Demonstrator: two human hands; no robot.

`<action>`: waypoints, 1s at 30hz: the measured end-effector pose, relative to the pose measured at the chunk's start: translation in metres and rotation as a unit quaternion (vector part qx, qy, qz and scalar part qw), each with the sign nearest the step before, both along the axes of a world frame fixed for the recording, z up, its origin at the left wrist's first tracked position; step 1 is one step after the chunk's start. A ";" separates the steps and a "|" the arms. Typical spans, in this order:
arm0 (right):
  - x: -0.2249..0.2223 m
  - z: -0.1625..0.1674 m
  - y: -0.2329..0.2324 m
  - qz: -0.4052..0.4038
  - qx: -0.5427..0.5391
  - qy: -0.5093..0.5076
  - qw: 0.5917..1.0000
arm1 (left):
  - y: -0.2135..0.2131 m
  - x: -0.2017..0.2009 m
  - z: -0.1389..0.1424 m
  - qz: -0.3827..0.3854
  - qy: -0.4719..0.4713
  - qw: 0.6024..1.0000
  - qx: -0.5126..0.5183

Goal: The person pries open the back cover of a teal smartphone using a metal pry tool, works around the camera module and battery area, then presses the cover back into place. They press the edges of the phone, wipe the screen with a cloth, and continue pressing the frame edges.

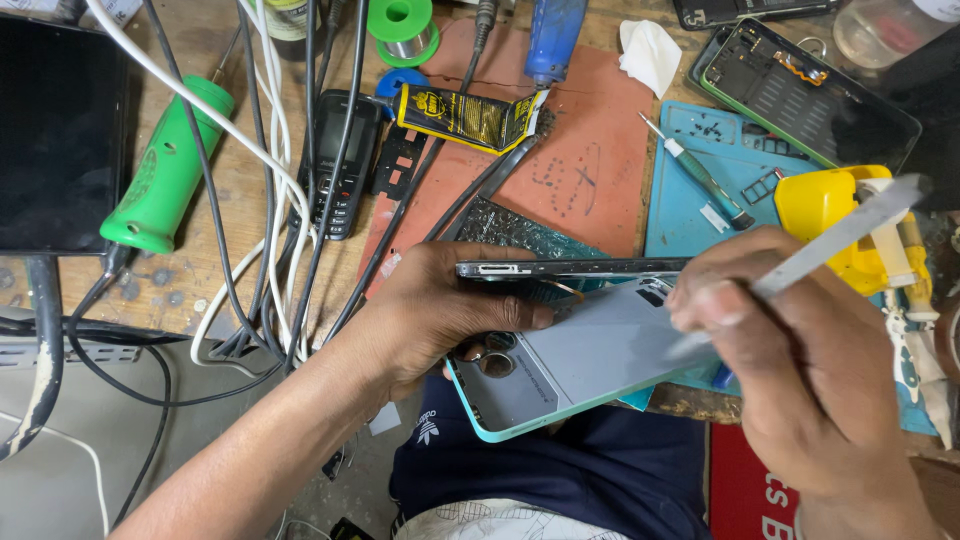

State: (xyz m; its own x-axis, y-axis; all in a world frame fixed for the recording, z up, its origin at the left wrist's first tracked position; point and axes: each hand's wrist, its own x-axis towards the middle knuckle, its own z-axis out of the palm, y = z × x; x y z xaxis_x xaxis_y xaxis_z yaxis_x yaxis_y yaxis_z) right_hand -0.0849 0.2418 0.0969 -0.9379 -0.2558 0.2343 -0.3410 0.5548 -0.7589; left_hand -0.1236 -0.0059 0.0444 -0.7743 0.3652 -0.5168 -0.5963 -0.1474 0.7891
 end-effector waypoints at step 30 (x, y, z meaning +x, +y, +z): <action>-0.044 0.031 -0.053 0.006 0.397 -0.250 0.883 | 0.000 0.002 0.000 -0.006 0.031 0.999 0.034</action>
State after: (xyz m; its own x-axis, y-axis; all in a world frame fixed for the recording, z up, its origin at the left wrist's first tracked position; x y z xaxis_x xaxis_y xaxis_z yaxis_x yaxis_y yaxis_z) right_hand -0.1291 0.1885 0.1277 -0.8690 -0.1645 -0.4667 -0.0827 0.9782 -0.1907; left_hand -0.1220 -0.0057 0.0445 -0.8001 0.4066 -0.4410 -0.5478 -0.1957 0.8134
